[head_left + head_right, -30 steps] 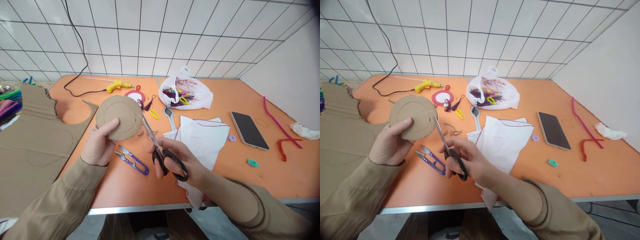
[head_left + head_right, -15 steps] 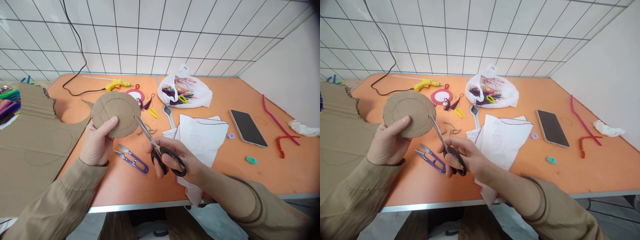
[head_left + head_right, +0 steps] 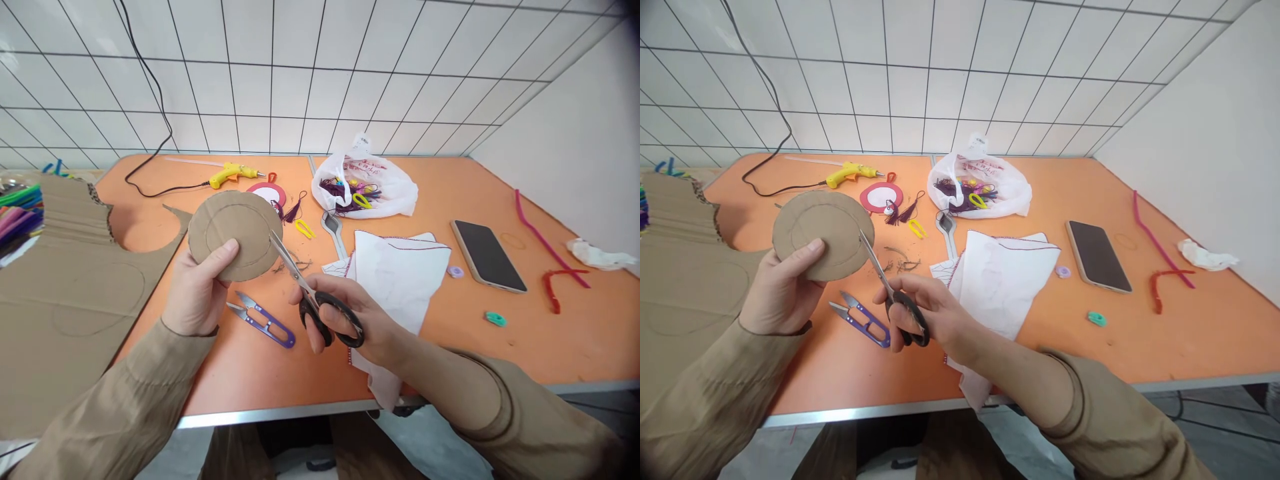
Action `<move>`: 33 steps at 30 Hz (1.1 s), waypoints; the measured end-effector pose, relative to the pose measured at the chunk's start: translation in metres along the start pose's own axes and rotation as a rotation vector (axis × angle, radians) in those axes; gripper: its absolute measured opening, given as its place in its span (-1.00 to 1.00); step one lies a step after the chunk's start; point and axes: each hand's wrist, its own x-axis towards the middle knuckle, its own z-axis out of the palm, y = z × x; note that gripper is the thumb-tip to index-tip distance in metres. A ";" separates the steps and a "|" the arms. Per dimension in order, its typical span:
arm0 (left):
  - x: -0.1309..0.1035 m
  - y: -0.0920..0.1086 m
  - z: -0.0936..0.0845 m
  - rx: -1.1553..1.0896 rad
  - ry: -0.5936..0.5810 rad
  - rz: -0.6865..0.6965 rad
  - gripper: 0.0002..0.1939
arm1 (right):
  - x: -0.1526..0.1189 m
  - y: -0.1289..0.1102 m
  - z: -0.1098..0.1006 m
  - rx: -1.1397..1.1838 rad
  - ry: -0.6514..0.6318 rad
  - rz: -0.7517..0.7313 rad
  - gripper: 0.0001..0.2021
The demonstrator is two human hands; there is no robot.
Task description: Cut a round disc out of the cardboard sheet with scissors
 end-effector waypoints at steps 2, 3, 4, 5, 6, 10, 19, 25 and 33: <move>0.000 0.000 0.000 0.020 -0.008 0.004 -0.50 | 0.000 -0.001 0.002 -0.004 0.010 0.009 -0.44; 0.000 0.000 0.000 0.027 -0.014 0.010 -0.50 | 0.000 -0.002 0.003 -0.006 0.016 0.012 -0.45; 0.000 0.000 0.000 0.030 -0.018 0.015 -0.50 | 0.000 -0.002 0.004 -0.010 0.023 0.016 -0.45; 0.000 -0.001 0.000 0.029 -0.021 0.019 -0.49 | 0.000 -0.003 0.004 -0.014 0.028 0.020 -0.46; 0.000 -0.001 0.000 0.027 -0.021 0.020 -0.49 | 0.000 -0.003 0.005 -0.017 0.032 0.024 -0.47; 0.000 0.000 0.001 0.021 -0.018 0.011 -0.49 | 0.000 -0.005 0.006 -0.022 0.025 0.026 -0.46; -0.003 0.000 0.003 0.027 0.001 0.013 -0.59 | 0.001 -0.003 0.006 -0.028 0.025 0.033 -0.41; -0.005 0.000 0.003 0.029 0.007 0.023 -0.67 | 0.002 0.001 0.006 -0.031 0.035 0.036 -0.43; -0.005 0.001 0.001 0.025 0.002 0.015 -0.67 | 0.003 -0.002 0.008 -0.020 0.051 0.066 -0.41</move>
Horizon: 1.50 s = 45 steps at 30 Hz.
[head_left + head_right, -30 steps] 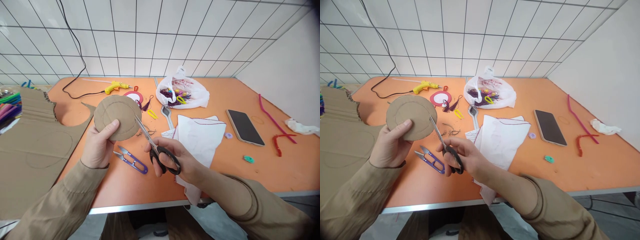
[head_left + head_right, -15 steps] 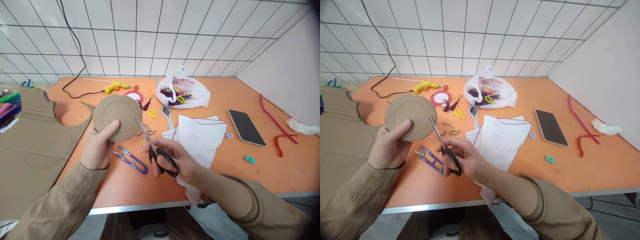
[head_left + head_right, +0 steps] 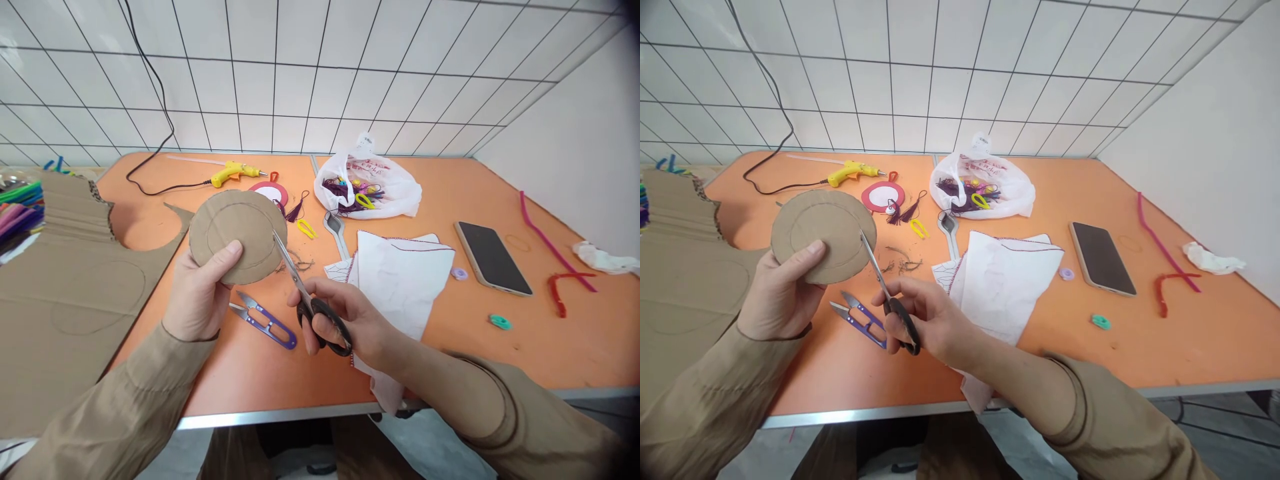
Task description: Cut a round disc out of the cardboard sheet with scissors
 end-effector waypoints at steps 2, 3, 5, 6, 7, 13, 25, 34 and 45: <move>0.000 0.000 0.000 -0.010 -0.009 0.005 -0.64 | 0.000 0.000 0.000 -0.003 -0.002 0.002 -0.44; 0.000 0.000 0.001 -0.016 -0.015 0.007 -0.62 | 0.000 0.000 0.001 -0.004 -0.002 0.003 -0.45; 0.000 0.000 0.001 -0.020 -0.024 0.009 -0.57 | 0.000 0.000 0.001 -0.004 0.000 0.002 -0.50; 0.000 0.000 0.001 -0.016 -0.027 0.011 -0.56 | 0.000 0.000 0.001 -0.005 0.000 -0.001 -0.51; 0.000 0.000 0.002 -0.008 -0.029 0.012 -0.56 | 0.000 0.001 0.002 -0.006 0.000 -0.004 -0.52; 0.000 0.000 0.001 0.023 -0.019 0.007 -0.65 | 0.001 -0.001 0.004 -0.027 0.022 0.015 -0.57; -0.001 0.000 0.000 0.007 -0.017 -0.008 -0.70 | 0.001 0.000 0.002 -0.035 0.019 0.020 -0.68; 0.000 -0.002 0.001 -0.001 -0.014 -0.005 -0.74 | 0.002 0.001 0.004 -0.007 0.018 0.051 -0.67; 0.003 -0.003 -0.001 -0.018 0.024 0.014 -0.68 | -0.001 0.002 0.001 -0.017 -0.049 0.011 -0.40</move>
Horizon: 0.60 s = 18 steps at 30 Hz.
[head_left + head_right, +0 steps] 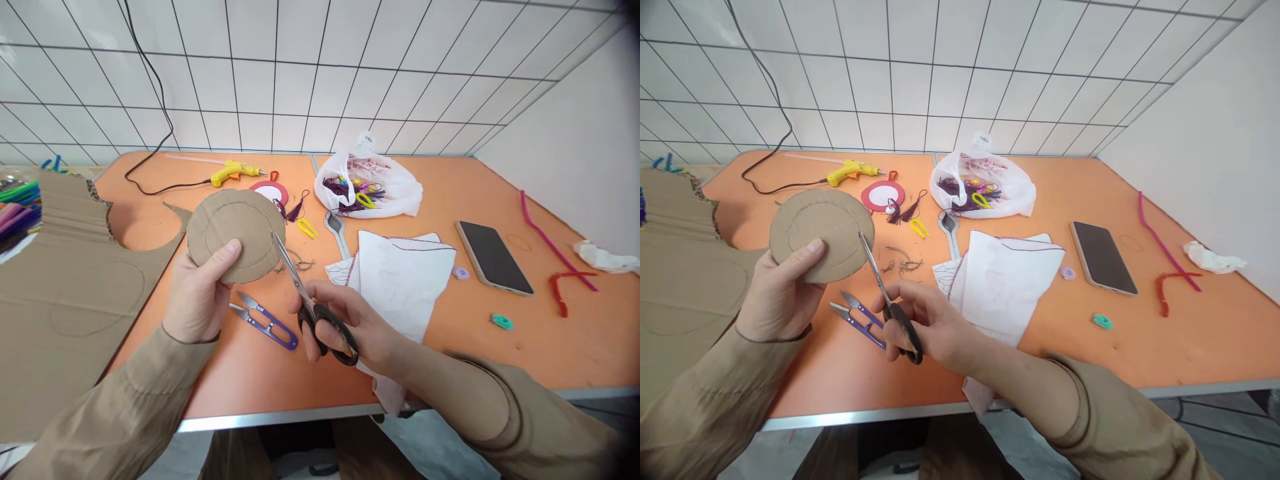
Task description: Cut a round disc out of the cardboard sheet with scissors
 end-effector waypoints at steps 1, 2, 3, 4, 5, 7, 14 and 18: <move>0.000 0.000 0.000 0.001 -0.001 -0.001 -0.68 | -0.001 0.000 -0.001 0.008 -0.003 -0.014 -0.40; 0.001 0.000 0.000 0.001 -0.002 -0.002 -0.68 | -0.001 0.000 -0.001 0.015 -0.004 -0.029 -0.41; 0.001 0.000 0.000 -0.003 -0.002 -0.002 -0.68 | -0.002 0.000 -0.002 0.020 -0.002 -0.044 -0.42; 0.000 0.000 0.000 -0.009 -0.001 -0.004 -0.68 | -0.002 0.000 -0.002 0.023 0.000 -0.055 -0.42; 0.000 0.000 0.000 -0.016 0.001 -0.005 -0.68 | -0.003 -0.001 -0.002 0.025 0.000 -0.062 -0.43; -0.001 0.001 0.000 -0.029 -0.001 -0.007 -0.69 | -0.003 -0.002 -0.003 0.022 0.001 -0.059 -0.42; -0.002 0.003 0.001 -0.041 -0.016 -0.012 -0.71 | -0.001 -0.002 -0.002 0.022 -0.016 -0.034 -0.43; -0.001 0.003 0.001 -0.032 -0.014 -0.001 -0.70 | -0.002 -0.001 -0.002 0.025 0.005 -0.040 -0.42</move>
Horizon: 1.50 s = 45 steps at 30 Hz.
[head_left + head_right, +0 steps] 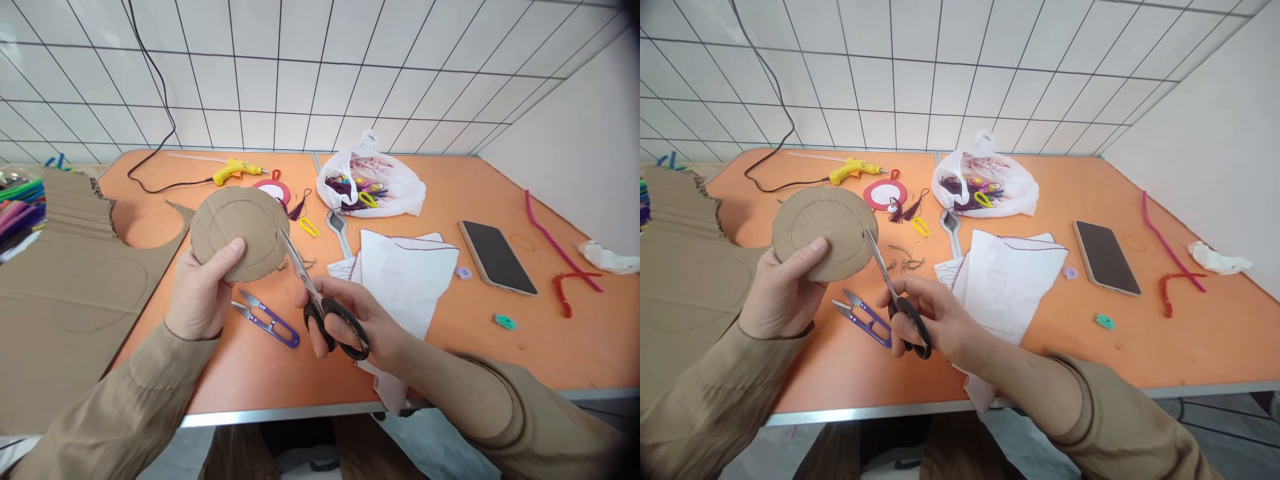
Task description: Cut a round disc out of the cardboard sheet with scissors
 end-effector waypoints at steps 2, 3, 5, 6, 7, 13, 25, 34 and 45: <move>0.000 0.000 -0.001 0.011 -0.007 0.006 -0.69 | -0.001 -0.001 0.000 -0.006 0.006 0.002 -0.42; 0.000 0.000 -0.001 0.018 -0.012 0.009 -0.69 | -0.001 -0.001 0.000 -0.009 0.006 0.005 -0.42; 0.000 -0.001 -0.002 0.026 -0.020 0.012 -0.68 | -0.001 -0.002 0.000 -0.012 0.002 0.015 -0.41; 0.000 -0.001 -0.002 0.027 -0.020 0.014 -0.69 | -0.001 -0.002 0.000 -0.011 -0.001 0.017 -0.42; 0.000 -0.001 -0.003 0.028 -0.018 0.016 -0.70 | -0.001 -0.002 0.000 -0.009 -0.007 0.016 -0.42; -0.001 -0.001 -0.002 0.021 -0.005 0.010 -0.69 | -0.002 -0.002 0.000 0.010 -0.025 0.011 -0.45; -0.002 -0.001 -0.001 0.069 -0.041 0.027 -0.59 | -0.002 -0.003 0.001 0.029 -0.003 0.031 -0.45; -0.001 -0.001 -0.002 0.092 -0.011 0.056 -0.66 | -0.004 -0.002 0.001 0.039 0.006 -0.014 -0.47; -0.001 -0.001 -0.001 0.076 -0.004 0.044 -0.66 | -0.003 -0.006 0.002 0.039 0.006 0.030 -0.46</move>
